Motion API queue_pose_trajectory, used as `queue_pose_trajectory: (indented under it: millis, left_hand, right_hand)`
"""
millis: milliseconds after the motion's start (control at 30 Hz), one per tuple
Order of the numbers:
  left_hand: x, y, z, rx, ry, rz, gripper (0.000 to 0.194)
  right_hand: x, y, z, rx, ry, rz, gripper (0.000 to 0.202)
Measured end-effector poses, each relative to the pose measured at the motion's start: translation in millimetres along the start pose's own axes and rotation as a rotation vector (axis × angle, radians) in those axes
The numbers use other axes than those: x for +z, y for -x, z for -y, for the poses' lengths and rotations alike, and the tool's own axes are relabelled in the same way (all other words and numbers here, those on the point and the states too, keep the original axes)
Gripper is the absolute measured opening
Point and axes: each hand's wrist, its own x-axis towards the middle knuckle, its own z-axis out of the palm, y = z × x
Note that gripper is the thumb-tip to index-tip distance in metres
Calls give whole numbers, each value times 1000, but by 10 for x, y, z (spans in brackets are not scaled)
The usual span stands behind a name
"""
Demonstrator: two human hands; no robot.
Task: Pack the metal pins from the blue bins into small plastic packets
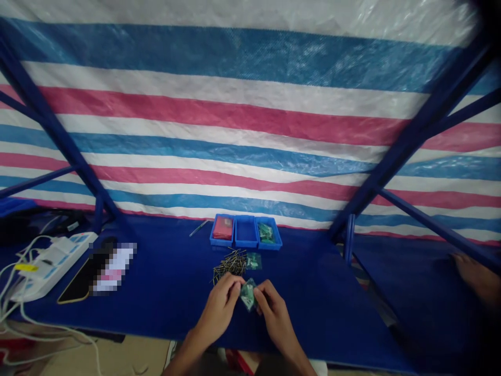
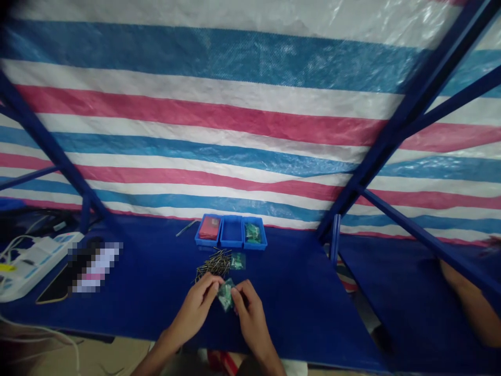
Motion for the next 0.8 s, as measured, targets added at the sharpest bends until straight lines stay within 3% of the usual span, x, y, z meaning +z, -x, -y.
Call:
queue_pose_trajectory:
  millis: [33,100,233,333,433,500,600,700,800]
  left_hand:
    - [-14,2,-18,47,-24,2,23]
    - [-33,15,-46,124,-50,21,35]
    - [-47,40,-84,206,-116,95,55]
    - [-53,28,-75,196,-133,98,35]
    - [-59,-3,-16,98,-126,38,12]
    - [-65,-29,22,11,-81,-15,19]
    - [-69,-69,36,-76,117,-49,37]
    - [-60,-101,18,-116,332,22,45]
    - [-45,-107,28,-164,331,104,35]
  right_hand:
    - [14,-1,-13,33,-60,26,40]
    - [48,-5,-30,98,-153,52,43]
    - [113,-36,-44,224,-279,-28,48]
    - [120,-84,-67,298,-343,-55,52]
    - [95,-112,-88,347,-262,-17,58]
    - [73,-99,-75,273,-150,-60,57]
    - [42,-53,0,-14,29,-165,34]
    - [5,-48,107,-205,156,-55,35]
    - [-35,-114,177,-197,160,66,17]
